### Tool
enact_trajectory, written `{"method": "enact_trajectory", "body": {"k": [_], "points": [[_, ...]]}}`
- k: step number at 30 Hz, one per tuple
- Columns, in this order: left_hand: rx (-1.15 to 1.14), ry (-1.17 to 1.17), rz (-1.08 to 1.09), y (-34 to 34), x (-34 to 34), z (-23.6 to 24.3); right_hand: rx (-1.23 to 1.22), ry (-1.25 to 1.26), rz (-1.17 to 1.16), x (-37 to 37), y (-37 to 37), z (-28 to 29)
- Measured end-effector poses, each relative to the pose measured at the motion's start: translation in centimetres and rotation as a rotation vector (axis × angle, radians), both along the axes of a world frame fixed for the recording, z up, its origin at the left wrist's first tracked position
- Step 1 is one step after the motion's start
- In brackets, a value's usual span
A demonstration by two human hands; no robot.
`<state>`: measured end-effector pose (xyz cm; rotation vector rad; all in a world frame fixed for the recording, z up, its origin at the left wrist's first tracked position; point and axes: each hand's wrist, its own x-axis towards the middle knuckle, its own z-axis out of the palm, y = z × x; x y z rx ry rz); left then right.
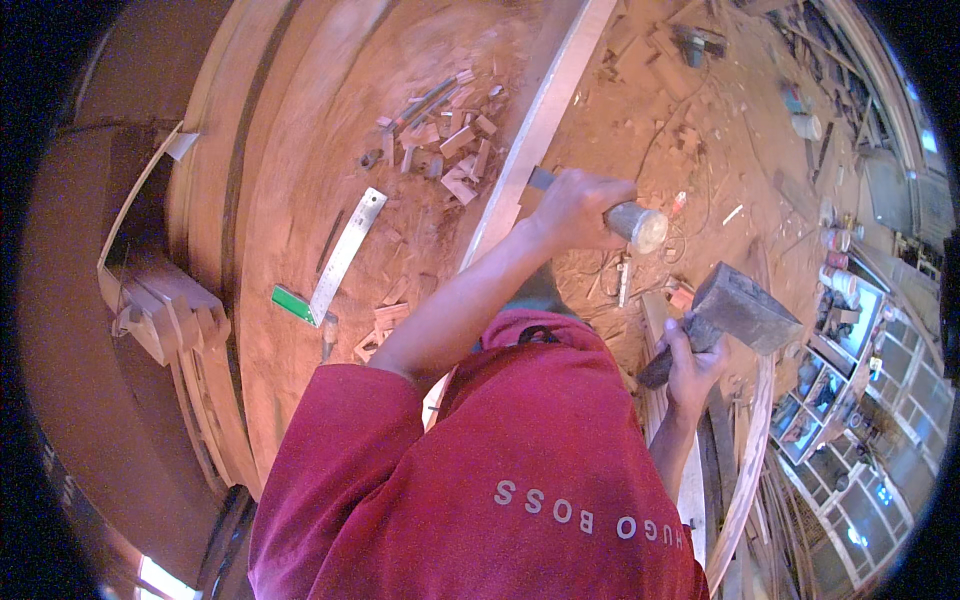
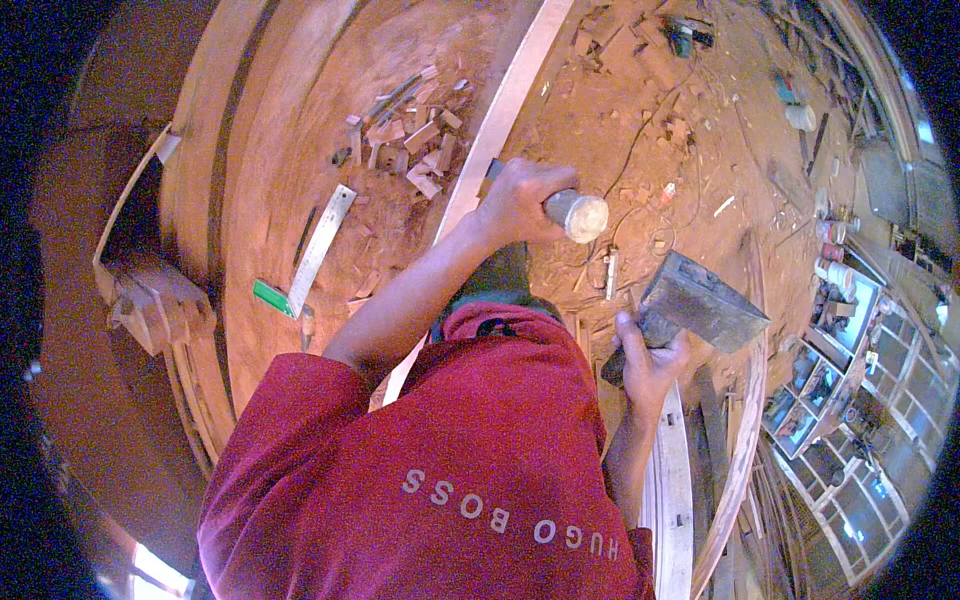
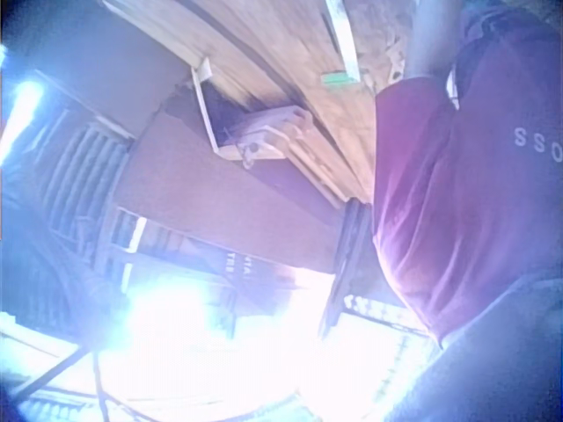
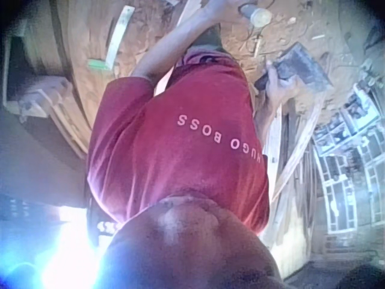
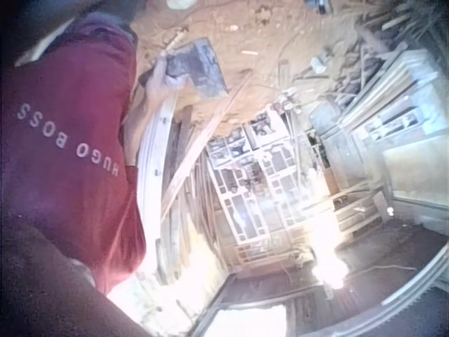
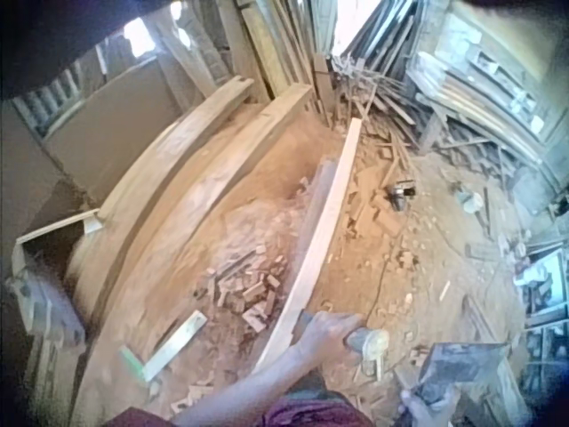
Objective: The person uses a chisel and a mallet to carve and shape a long wooden plank. They repeatedly strike the chisel to remove wood chips and refine the plank's surface. The person also uses the chisel alone for finer adjustments and eventually moves the plank to a stack of other wooden pieces.
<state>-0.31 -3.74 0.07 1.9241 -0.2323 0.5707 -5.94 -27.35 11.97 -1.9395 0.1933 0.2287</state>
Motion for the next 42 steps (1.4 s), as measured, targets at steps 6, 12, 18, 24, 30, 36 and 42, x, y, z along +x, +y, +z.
{"method": "enact_trajectory", "body": {"k": [6,12,18,24,30,36,42], "points": [[0.017,0.01,-0.013,0.3,0.3,0.3,-0.045,-0.004,0.037,0.1,0.2,-0.1],[0.003,0.033,0.022,0.5,0.5,0.7,-0.062,0.02,0.054,0.1,0.8,0.2],[-0.022,0.051,0.033,0.4,0.9,1.6,-0.056,0.056,0.025,0.2,0.9,0.1],[-0.041,0.048,0.021,1.0,1.0,1.5,-0.115,0.021,0.097,0.8,1.4,0.8],[-0.08,0.089,0.021,1.2,0.5,2.1,0.029,-0.151,0.213,1.8,2.8,3.7],[-0.067,0.109,0.011,1.3,0.4,1.8,-0.085,-0.098,0.179,2.7,4.8,6.0],[-0.144,0.194,0.023,1.7,1.0,1.3,-0.243,-0.218,0.394,5.3,4.9,6.1]]}}
